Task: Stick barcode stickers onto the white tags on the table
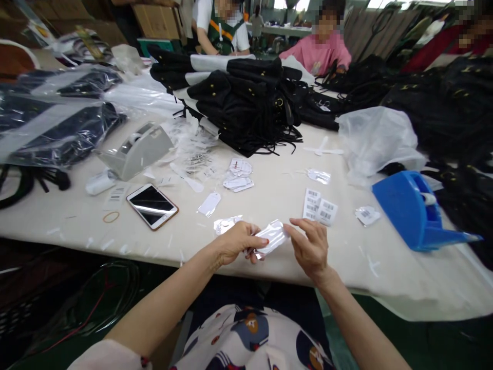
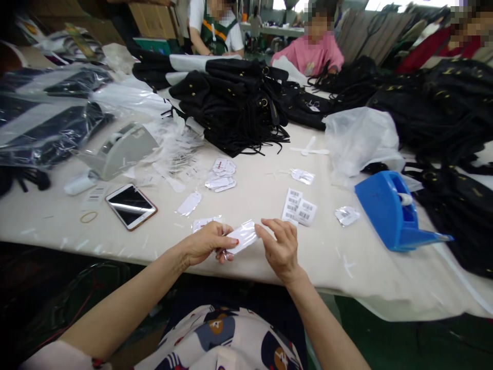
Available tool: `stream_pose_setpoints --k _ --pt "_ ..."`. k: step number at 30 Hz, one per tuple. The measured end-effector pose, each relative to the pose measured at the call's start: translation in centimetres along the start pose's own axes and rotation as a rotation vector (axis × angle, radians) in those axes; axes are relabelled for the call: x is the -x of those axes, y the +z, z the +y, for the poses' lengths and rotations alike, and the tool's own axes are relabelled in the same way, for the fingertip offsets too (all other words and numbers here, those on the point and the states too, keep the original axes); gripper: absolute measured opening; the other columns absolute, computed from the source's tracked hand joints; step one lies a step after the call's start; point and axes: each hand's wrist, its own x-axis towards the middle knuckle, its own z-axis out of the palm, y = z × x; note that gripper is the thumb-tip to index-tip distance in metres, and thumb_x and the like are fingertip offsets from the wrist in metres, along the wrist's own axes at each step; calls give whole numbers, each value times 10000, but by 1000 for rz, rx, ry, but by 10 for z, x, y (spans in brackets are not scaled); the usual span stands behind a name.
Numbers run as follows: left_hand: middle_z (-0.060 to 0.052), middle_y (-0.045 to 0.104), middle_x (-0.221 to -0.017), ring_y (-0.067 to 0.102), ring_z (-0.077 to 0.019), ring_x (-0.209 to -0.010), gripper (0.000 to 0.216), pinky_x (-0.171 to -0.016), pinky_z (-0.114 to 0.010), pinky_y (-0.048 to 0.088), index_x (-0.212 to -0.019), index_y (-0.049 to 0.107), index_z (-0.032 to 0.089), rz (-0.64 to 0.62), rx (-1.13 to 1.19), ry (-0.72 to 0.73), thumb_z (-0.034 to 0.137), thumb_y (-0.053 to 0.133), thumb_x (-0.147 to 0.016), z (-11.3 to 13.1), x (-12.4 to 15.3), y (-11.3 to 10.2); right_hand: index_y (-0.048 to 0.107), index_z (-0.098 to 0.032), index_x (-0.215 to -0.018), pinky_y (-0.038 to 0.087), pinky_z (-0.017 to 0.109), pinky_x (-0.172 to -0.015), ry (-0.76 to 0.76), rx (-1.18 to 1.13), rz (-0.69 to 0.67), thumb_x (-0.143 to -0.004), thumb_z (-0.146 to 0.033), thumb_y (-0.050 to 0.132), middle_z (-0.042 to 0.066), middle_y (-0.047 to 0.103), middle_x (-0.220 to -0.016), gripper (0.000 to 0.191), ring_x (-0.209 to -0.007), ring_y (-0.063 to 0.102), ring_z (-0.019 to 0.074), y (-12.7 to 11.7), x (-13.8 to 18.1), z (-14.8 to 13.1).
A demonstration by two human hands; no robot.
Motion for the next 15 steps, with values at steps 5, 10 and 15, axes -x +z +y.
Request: stream_pose_setpoints --k 5,10,15 --pt "-35 613 -514 459 -42 -332 254 -375 -141 255 -703 553 100 97 -16 73 338 641 -675 -9 -1 5 613 -183 -1006 428 341 -720 926 -708 32 -816 -342 523 63 639 -901 264 -805 571 190 11 6 -17" --pt "-19 626 -563 469 -47 -348 234 -380 -147 300 -713 528 119 96 -7 96 317 642 -660 -19 -4 16 663 -162 -748 384 268 -602 1207 -997 75 -642 -334 709 1 606 -679 207 -618 495 125 20 -1 -27" --pt "-2 598 -493 448 -50 -319 233 -367 -149 287 -622 462 139 179 29 29 312 614 -662 -29 -4 23 655 -162 -677 369 244 -564 1277 -1026 148 -594 -325 737 -17 583 -617 200 -575 471 104 21 -5 -25"
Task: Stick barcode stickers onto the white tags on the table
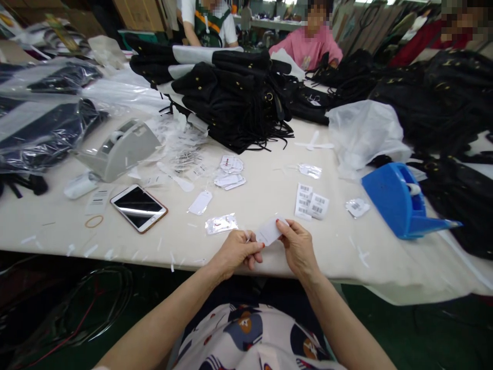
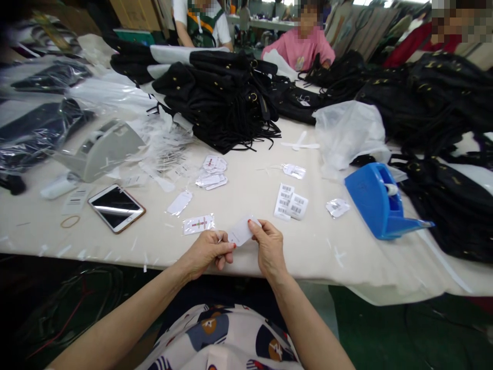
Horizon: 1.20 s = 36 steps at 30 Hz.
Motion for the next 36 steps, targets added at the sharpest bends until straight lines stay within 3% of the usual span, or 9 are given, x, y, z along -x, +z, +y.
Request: stream_pose_setpoints --k 9,13,15,18,21,26,31,36 --pt "0 574 -475 439 -56 -309 204 -363 -164 276 -649 532 114 -33 42 56 302 609 -666 -1 -6 6 661 -144 -684 398 266 -559 92 -63 -67 -588 -296 738 8 626 -636 196 -554 508 122 4 11 11" --pt "2 596 -565 475 -55 -381 238 -393 -157 319 -776 560 118 -46 -45 125 323 630 -676 3 -6 8 661 -157 -678 400 263 -557 24 -91 -31 -609 -289 729 -4 623 -622 164 -548 512 120 5 14 15" --pt "4 597 -602 479 -56 -412 285 -395 -155 327 -831 565 129 7 -54 163 357 639 -676 2 -7 8 666 -160 -696 403 264 -574 -15 -73 -30 -623 -284 723 -3 627 -638 155 -566 515 121 4 14 17" --pt "21 539 -540 419 -43 -391 288 -367 -154 305 -714 559 121 130 29 187 401 621 -682 -1 -11 8 665 -159 -736 405 268 -596 -12 -13 -64 -627 -303 720 5 631 -680 189 -594 513 126 -2 11 17" --pt "34 494 -502 382 -36 -392 282 -355 -149 297 -617 540 120 144 12 175 379 651 -639 -1 -14 6 653 -158 -739 368 240 -527 -19 109 -48 -621 -353 714 -2 599 -657 236 -564 474 115 -13 4 10" --pt "24 511 -513 384 -48 -389 214 -345 -160 293 -623 566 127 120 -180 132 332 628 -636 6 -15 -4 614 -154 -614 276 212 -455 -61 275 -36 -639 -367 696 -34 499 -528 230 -484 377 78 -29 -7 -3" --pt "20 515 -486 402 -76 -398 146 -391 -188 301 -625 595 142 176 -440 126 284 585 -657 9 -18 -19 597 -159 -658 185 212 -385 -26 298 5 -643 -431 678 -49 462 -492 284 -402 299 61 -35 -8 2" --pt "-24 585 -582 532 -156 -585 134 -559 -240 344 -605 594 165 271 -963 234 270 568 -685 9 -19 -25 587 -170 -651 307 230 -431 -98 589 -31 -664 -468 643 -26 513 -518 303 -440 408 97 -36 -5 4"
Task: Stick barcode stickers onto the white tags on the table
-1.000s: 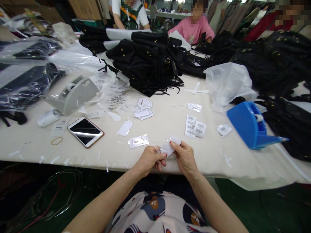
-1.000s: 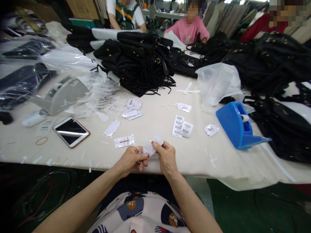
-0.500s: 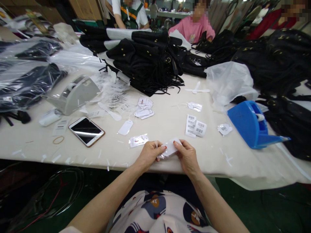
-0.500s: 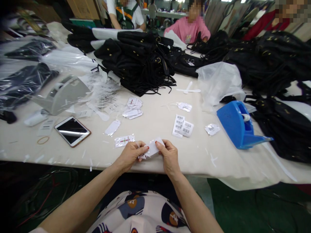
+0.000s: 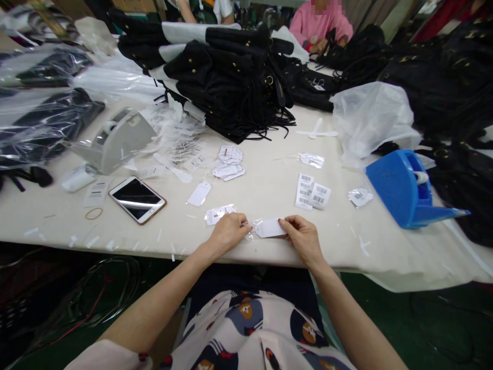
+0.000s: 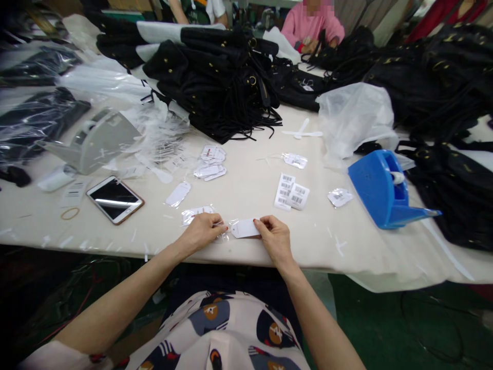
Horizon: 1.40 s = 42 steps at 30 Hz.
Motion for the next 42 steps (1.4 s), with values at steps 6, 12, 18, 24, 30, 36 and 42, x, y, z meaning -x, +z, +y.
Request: stream_pose_setpoints --k 6,12,18,24,30,36,42 --pt "-77 635 -753 580 -221 -741 154 -640 -275 361 -814 604 188 -23 -346 -18 303 516 -764 2 4 2 593 -183 -672 399 262 -532 -132 303 35 -727 -471 572 10 580 -586 294 -535 518 148 -1 -2 8" --pt "-73 635 -759 583 -230 -783 134 -660 -285 367 -825 599 197 -55 -406 -37 291 525 -765 4 -1 -2 600 -186 -680 412 269 -542 -145 370 39 -745 -483 537 25 601 -607 311 -556 540 161 -1 -5 11" --pt "-117 606 -785 576 -256 -751 194 -644 -319 369 -910 558 147 8 -640 57 297 504 -800 16 10 -4 596 -187 -674 391 270 -545 -207 501 75 -758 -456 505 30 605 -605 297 -549 539 161 1 -2 6" --pt "-133 544 -915 495 -247 -854 202 -677 -361 354 -929 532 123 166 -863 494 144 343 -860 19 19 3 596 -186 -686 383 272 -569 -298 683 120 -779 -403 500 36 620 -634 255 -564 555 167 5 0 5" --pt "-94 541 -917 458 -205 -853 179 -682 -321 376 -886 531 122 -57 -757 765 112 356 -851 1 15 13 580 -177 -709 362 271 -542 -384 888 166 -804 -337 512 37 600 -629 198 -549 532 166 5 2 4" --pt "-92 524 -1001 439 -207 -944 245 -779 -345 394 -962 516 129 -86 -651 610 39 379 -781 7 24 14 597 -174 -932 385 317 -738 -730 879 29 -857 -205 445 84 622 -948 173 -879 534 205 3 19 -5" --pt "-104 511 -1048 443 -230 -1001 204 -841 -383 393 -1000 505 139 -74 -576 566 183 425 -819 12 31 13 578 -177 -927 433 299 -711 -490 565 214 -838 -326 477 72 607 -908 201 -807 550 180 -33 -14 -6"
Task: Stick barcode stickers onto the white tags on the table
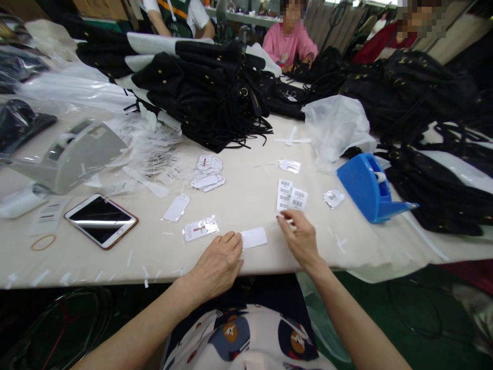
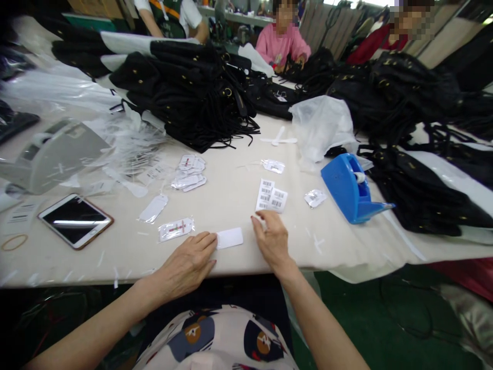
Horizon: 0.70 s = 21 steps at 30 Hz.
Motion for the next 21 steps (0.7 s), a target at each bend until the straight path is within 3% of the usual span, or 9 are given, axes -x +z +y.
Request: stream_pose_setpoints --k 2,3,7,10,16,21 --pt "-102 512 -1067 441 -242 -1024 218 -853 -393 395 -998 502 148 23 22 -7 257 476 -811 0 1 0 542 -153 -1030 438 335 -719 211 56 187 -769 -395 537 103 580 -972 356 -839 547 213 -7 -24 24" --pt "-100 513 -1075 441 -245 -1033 228 -856 -396 396 -994 502 151 34 30 -11 279 494 -805 0 1 -1 516 -139 -1081 438 350 -725 310 66 219 -726 -420 570 110 576 -971 456 -831 552 223 -9 -36 36" --pt "-90 524 -1080 453 -243 -1031 240 -852 -393 406 -983 507 161 58 58 -32 316 519 -801 1 1 -2 442 -124 -1191 447 348 -702 540 -50 199 -609 -428 648 56 594 -818 688 -737 584 218 -9 -65 68" --pt "-90 536 -1055 463 -241 -1013 234 -843 -394 410 -962 517 157 55 74 -46 331 517 -806 1 0 -4 457 -139 -1184 453 337 -671 535 -144 223 -571 -377 675 19 591 -747 693 -688 587 203 -4 -67 69" --pt "-85 534 -1021 469 -230 -983 260 -839 -393 403 -949 521 163 81 126 -71 376 522 -799 1 -2 -4 505 -169 -1123 465 273 -621 356 -673 277 -635 -309 659 -32 590 -671 530 -621 573 129 -8 -52 41" --pt "-97 510 -1076 458 -235 -1003 309 -851 -393 397 -977 528 160 92 171 -71 388 555 -771 -4 -5 -4 562 -195 -1058 471 253 -618 269 -796 259 -656 -255 680 -37 598 -697 424 -629 562 105 -14 -36 6"
